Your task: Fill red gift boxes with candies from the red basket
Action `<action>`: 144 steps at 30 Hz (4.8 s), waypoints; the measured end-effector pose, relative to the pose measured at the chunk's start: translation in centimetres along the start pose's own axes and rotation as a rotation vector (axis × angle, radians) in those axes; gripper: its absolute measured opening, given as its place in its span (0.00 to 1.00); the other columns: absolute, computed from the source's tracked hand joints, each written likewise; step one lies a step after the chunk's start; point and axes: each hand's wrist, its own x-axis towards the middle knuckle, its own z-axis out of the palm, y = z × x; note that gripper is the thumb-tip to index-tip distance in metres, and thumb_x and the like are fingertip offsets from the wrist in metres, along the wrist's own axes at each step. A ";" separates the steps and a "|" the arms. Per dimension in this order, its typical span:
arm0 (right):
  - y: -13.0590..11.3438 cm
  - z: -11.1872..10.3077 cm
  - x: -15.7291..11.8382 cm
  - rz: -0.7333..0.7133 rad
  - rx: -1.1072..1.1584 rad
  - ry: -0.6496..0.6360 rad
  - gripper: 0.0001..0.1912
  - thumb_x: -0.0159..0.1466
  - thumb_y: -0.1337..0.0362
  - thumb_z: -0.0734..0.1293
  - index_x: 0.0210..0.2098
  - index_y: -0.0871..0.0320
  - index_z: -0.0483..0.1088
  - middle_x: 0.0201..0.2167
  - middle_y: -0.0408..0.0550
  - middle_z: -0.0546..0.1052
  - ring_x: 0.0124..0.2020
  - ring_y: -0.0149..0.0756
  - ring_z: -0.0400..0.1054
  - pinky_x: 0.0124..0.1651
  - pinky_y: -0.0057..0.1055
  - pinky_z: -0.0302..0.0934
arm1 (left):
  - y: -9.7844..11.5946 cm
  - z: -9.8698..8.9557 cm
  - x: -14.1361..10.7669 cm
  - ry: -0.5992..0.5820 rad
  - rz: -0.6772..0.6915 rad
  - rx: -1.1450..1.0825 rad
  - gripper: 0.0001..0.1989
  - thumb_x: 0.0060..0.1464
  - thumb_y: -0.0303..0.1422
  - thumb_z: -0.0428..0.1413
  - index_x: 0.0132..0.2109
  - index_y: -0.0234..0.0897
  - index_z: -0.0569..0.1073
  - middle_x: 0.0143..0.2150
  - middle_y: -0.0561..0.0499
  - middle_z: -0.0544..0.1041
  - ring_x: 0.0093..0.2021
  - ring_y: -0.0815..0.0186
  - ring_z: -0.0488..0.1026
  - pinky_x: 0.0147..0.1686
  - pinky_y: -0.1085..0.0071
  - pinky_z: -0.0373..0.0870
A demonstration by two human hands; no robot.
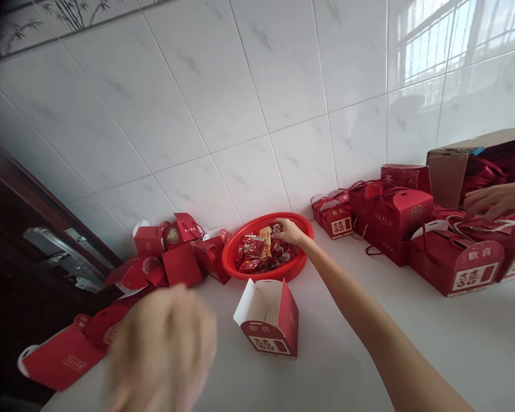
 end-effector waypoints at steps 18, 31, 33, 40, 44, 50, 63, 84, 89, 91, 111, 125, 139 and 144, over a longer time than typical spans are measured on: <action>-0.4 -0.1 -0.1 0.021 0.000 -0.060 0.07 0.55 0.64 0.70 0.34 0.58 0.71 0.27 0.41 0.76 0.27 0.33 0.71 0.27 0.26 0.64 | -0.6 6.2 10.6 -0.027 -0.238 -0.033 0.28 0.43 0.23 0.63 0.55 0.39 0.75 0.46 0.46 0.82 0.49 0.56 0.78 0.48 0.67 0.73; -0.9 -0.2 -0.5 0.019 -0.036 -0.083 0.04 0.55 0.65 0.69 0.27 0.58 0.69 0.24 0.44 0.75 0.25 0.36 0.70 0.29 0.31 0.64 | -0.9 6.9 10.1 0.233 -0.230 0.066 0.27 0.44 0.16 0.53 0.48 0.43 0.80 0.58 0.47 0.73 0.64 0.53 0.63 0.67 0.55 0.54; -0.8 -0.2 -0.5 -0.006 -0.065 -0.065 0.06 0.53 0.63 0.70 0.27 0.57 0.69 0.25 0.43 0.75 0.26 0.35 0.68 0.29 0.31 0.63 | -0.4 7.0 10.2 0.102 -0.201 0.182 0.26 0.43 0.18 0.56 0.47 0.47 0.81 0.61 0.48 0.72 0.66 0.49 0.60 0.68 0.48 0.48; -0.7 -0.3 -0.3 -0.063 -0.141 -0.077 0.12 0.52 0.60 0.71 0.21 0.56 0.63 0.20 0.39 0.68 0.23 0.31 0.60 0.27 0.29 0.55 | 0.6 6.9 10.6 -0.130 -0.205 0.258 0.17 0.45 0.24 0.61 0.41 0.47 0.83 0.65 0.42 0.67 0.68 0.41 0.55 0.66 0.37 0.41; -0.8 -0.3 -0.3 -0.063 -0.168 -0.079 0.13 0.53 0.59 0.71 0.22 0.56 0.63 0.21 0.39 0.69 0.24 0.33 0.61 0.28 0.30 0.55 | 0.7 6.8 10.7 -0.167 -0.201 0.265 0.10 0.51 0.28 0.61 0.40 0.47 0.83 0.65 0.42 0.67 0.69 0.41 0.55 0.65 0.35 0.43; -0.7 0.0 -0.4 -0.075 -0.162 -0.091 0.08 0.54 0.61 0.70 0.27 0.57 0.68 0.27 0.43 0.74 0.29 0.37 0.67 0.33 0.33 0.62 | 0.6 6.9 10.6 -0.086 -0.143 0.264 0.14 0.63 0.31 0.50 0.43 0.40 0.81 0.61 0.39 0.71 0.65 0.44 0.61 0.64 0.38 0.51; -1.6 -0.2 -0.9 -0.038 -0.106 -0.165 0.20 0.58 0.51 0.70 0.22 0.54 0.58 0.19 0.41 0.72 0.21 0.35 0.68 0.22 0.29 0.60 | 0.6 8.3 12.5 -0.134 0.203 0.090 0.31 0.51 0.27 0.62 0.62 0.40 0.68 0.58 0.42 0.75 0.62 0.49 0.68 0.60 0.54 0.67; -2.1 -0.5 -1.2 0.041 0.264 -0.263 0.19 0.53 0.49 0.75 0.29 0.59 0.73 0.23 0.45 0.78 0.20 0.37 0.72 0.23 0.32 0.67 | 0.1 8.4 12.4 0.289 0.117 -0.430 0.29 0.56 0.27 0.57 0.64 0.39 0.63 0.52 0.45 0.77 0.48 0.64 0.78 0.47 0.68 0.77; -1.7 -0.3 -0.9 -0.018 0.219 -0.031 0.17 0.56 0.52 0.72 0.36 0.59 0.75 0.25 0.44 0.77 0.22 0.31 0.68 0.25 0.28 0.64 | 0.5 8.1 12.6 0.133 -0.171 0.041 0.14 0.58 0.28 0.56 0.51 0.36 0.75 0.49 0.43 0.80 0.52 0.58 0.76 0.52 0.64 0.72; -1.8 -0.3 -0.9 -0.012 0.213 -0.011 0.17 0.56 0.52 0.72 0.36 0.60 0.75 0.24 0.43 0.76 0.21 0.30 0.66 0.24 0.27 0.63 | 0.7 8.0 12.5 0.066 -0.190 0.100 0.12 0.53 0.31 0.61 0.46 0.36 0.77 0.47 0.40 0.81 0.53 0.50 0.76 0.52 0.58 0.70; -1.9 -0.1 -1.2 -0.006 0.119 0.098 0.26 0.54 0.39 0.69 0.24 0.56 0.65 0.22 0.43 0.70 0.26 0.34 0.64 0.27 0.29 0.58 | 0.3 7.8 12.4 0.239 -0.008 0.023 0.16 0.51 0.26 0.57 0.48 0.39 0.79 0.52 0.43 0.78 0.55 0.52 0.73 0.58 0.56 0.66; -2.5 -0.4 -1.2 -0.061 0.086 -0.053 0.25 0.55 0.42 0.69 0.23 0.56 0.60 0.21 0.38 0.65 0.25 0.30 0.58 0.29 0.29 0.55 | 0.6 8.3 12.5 0.029 0.079 -0.357 0.25 0.59 0.52 0.50 0.24 0.38 0.70 0.22 0.53 0.72 0.27 0.64 0.70 0.31 0.69 0.68; -2.6 -0.5 -1.3 -0.002 0.167 0.021 0.18 0.51 0.50 0.74 0.29 0.58 0.70 0.27 0.43 0.75 0.29 0.35 0.68 0.32 0.30 0.63 | 0.7 8.0 12.2 -0.467 0.137 -0.326 0.16 0.42 0.37 0.65 0.41 0.41 0.82 0.42 0.50 0.83 0.44 0.55 0.79 0.42 0.69 0.73; -2.3 -0.4 -1.1 -0.004 0.180 0.009 0.17 0.50 0.51 0.74 0.29 0.57 0.70 0.28 0.43 0.75 0.30 0.35 0.68 0.32 0.31 0.62 | 0.7 8.2 12.3 -0.472 0.140 -0.198 0.22 0.38 0.27 0.63 0.45 0.44 0.82 0.46 0.50 0.83 0.46 0.53 0.79 0.44 0.68 0.74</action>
